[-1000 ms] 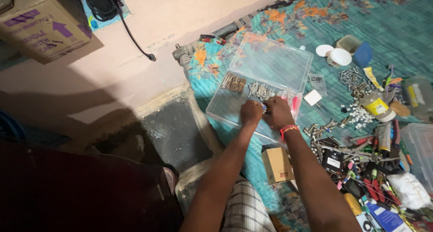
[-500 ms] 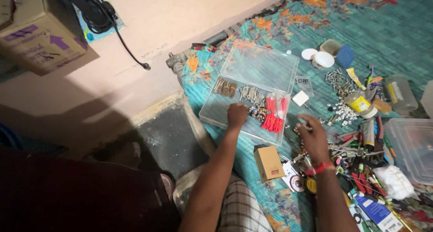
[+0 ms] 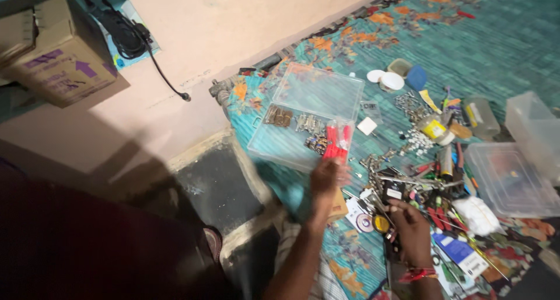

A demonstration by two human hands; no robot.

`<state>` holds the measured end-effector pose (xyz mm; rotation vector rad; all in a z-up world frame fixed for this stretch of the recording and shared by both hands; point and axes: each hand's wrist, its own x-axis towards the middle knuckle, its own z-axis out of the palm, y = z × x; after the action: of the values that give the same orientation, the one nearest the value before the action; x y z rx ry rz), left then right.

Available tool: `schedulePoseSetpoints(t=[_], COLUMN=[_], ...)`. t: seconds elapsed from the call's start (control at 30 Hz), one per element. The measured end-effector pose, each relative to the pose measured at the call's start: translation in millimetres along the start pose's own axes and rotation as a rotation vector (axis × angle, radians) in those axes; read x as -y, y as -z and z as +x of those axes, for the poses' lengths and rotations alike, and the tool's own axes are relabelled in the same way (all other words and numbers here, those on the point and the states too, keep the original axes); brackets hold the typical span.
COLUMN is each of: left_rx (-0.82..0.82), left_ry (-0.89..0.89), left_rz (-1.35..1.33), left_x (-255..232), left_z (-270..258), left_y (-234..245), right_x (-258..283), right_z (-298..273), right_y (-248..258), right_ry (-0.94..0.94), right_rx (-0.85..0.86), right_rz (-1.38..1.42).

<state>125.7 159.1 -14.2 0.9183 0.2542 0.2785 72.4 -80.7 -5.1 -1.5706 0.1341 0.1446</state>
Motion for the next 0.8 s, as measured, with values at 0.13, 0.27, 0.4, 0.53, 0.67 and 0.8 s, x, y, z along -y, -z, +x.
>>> schedulePoseSetpoints(t=[0.13, 0.27, 0.4, 0.53, 0.67, 0.8], left_rx=[0.199, 0.187, 0.225, 0.237, 0.163, 0.052], left_ry=[0.133, 0.198, 0.109, 0.006, -0.005, -0.102], left_rz=[0.057, 0.097, 0.129, 0.065, 0.129, 0.368], left_x=[44, 95, 145, 172, 177, 163], left_z=[-56, -80, -77, -66, -57, -45], left_y=[-40, -43, -24, -3, -7, -20], right_x=[-22, -41, -27, -2, 13, -1], right_z=[-14, -28, -50, -54, -35, 16], right_y=[15, 33, 45, 48, 46, 37], right_ry=[0.076, 0.119, 0.016, 0.007, 0.001, 0.147], right_rx=[-0.017, -0.037, -0.084, -0.054, -0.056, -0.046], right_rz=[-0.105, -0.153, -0.323, -0.294, -0.320, -0.508])
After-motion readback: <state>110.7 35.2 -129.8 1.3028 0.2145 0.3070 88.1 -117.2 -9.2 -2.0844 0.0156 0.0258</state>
